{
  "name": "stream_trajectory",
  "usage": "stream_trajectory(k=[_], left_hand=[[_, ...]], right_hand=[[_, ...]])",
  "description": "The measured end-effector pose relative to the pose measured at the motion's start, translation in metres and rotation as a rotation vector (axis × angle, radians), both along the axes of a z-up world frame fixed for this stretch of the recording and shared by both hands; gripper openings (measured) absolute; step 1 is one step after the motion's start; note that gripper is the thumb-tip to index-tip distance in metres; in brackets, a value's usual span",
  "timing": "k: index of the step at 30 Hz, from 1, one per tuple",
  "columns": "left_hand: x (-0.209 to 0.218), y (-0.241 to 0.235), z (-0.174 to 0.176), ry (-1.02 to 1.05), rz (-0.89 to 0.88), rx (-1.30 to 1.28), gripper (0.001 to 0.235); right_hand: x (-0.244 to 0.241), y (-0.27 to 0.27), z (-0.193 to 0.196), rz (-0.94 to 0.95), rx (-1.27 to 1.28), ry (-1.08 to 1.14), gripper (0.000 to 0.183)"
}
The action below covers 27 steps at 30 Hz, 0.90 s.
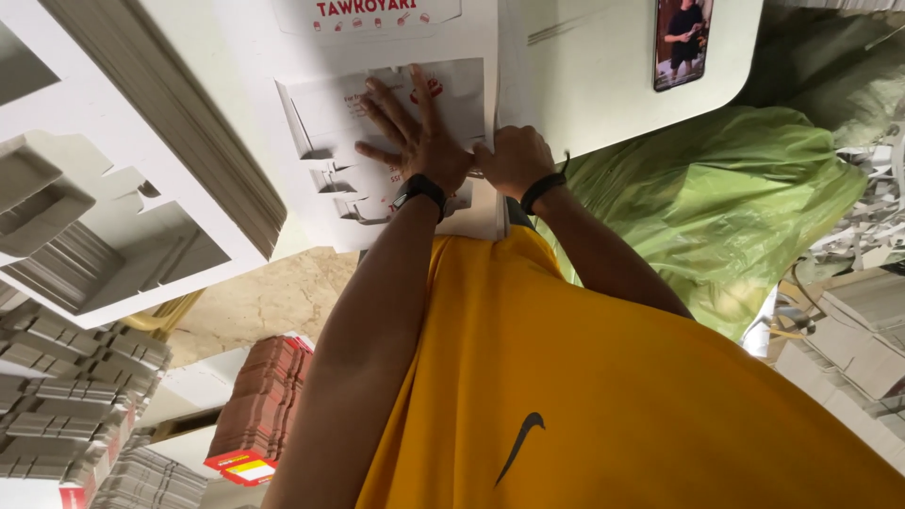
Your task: Folding and assembling cardboard boxes from flat sheets on a workbench.
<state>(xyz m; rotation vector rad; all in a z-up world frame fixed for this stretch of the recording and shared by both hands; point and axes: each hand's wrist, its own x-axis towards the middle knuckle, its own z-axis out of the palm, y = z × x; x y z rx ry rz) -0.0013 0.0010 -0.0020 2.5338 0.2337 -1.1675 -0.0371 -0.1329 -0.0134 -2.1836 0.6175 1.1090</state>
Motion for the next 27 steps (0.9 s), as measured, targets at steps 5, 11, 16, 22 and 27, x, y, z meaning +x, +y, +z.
stream_trajectory(k=[5, 11, 16, 22, 27], left_hand=[[0.002, -0.002, 0.001, 0.030, -0.010, 0.029, 0.150], [0.008, -0.003, 0.008, 0.075, -0.012, 0.041, 0.142], [0.010, -0.002, 0.005, 0.098, -0.038, 0.051, 0.144], [-0.004, -0.003, -0.017, 0.013, -0.051, 0.085, 0.124], [-0.011, -0.010, -0.085, -0.858, -0.208, 0.759, 0.048]], right_hand=[[0.001, -0.005, -0.005, 0.047, 0.032, -0.003, 0.051], [-0.015, 0.001, -0.022, 0.071, -0.029, -0.127, 0.050], [-0.003, -0.002, -0.007, 0.026, 0.003, -0.034, 0.050], [-0.017, 0.032, -0.016, 0.057, -0.021, -0.669, 0.046], [0.014, -0.006, -0.015, 0.710, -0.082, -0.997, 0.008]])
